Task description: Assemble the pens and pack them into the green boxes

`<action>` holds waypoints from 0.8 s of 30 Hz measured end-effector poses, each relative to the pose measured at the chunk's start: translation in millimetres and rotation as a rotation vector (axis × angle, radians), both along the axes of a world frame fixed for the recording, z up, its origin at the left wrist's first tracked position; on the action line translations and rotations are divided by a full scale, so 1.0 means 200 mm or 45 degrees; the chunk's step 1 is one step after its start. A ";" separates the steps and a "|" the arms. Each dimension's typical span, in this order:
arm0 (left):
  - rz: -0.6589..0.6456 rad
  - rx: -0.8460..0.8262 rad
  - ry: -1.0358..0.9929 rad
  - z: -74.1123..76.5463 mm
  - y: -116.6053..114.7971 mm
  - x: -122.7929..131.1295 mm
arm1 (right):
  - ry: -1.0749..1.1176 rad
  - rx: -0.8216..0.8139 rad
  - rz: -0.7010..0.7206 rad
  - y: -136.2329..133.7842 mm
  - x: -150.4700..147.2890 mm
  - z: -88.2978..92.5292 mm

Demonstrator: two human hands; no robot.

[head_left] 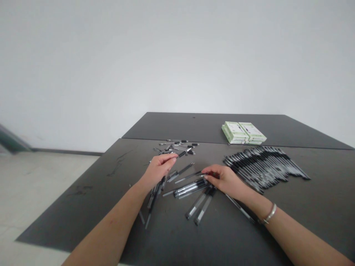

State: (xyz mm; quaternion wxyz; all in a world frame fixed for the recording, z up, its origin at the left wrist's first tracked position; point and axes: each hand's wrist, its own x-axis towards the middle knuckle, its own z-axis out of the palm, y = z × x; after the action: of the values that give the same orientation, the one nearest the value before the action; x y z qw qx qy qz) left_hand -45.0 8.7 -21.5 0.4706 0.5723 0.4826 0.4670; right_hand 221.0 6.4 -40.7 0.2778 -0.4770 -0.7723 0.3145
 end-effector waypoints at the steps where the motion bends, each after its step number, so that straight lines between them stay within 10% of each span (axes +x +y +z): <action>1: 0.007 -0.002 -0.027 0.00 0.00 0.00 | -0.026 0.024 0.010 0.00 0.00 0.00; 14: 0.152 0.036 -0.296 0.02 0.02 -0.01 | -0.268 0.122 0.075 0.03 -0.04 0.04; 24: 0.241 0.036 -0.410 0.05 0.02 -0.02 | -0.552 0.420 0.070 0.23 -0.29 0.25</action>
State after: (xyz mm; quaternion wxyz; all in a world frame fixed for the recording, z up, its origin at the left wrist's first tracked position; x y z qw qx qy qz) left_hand -48.9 11.9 -12.0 0.4876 0.4488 0.4460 0.6016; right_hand 163.9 51.6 9.9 0.1712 -0.4606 -0.8671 0.0824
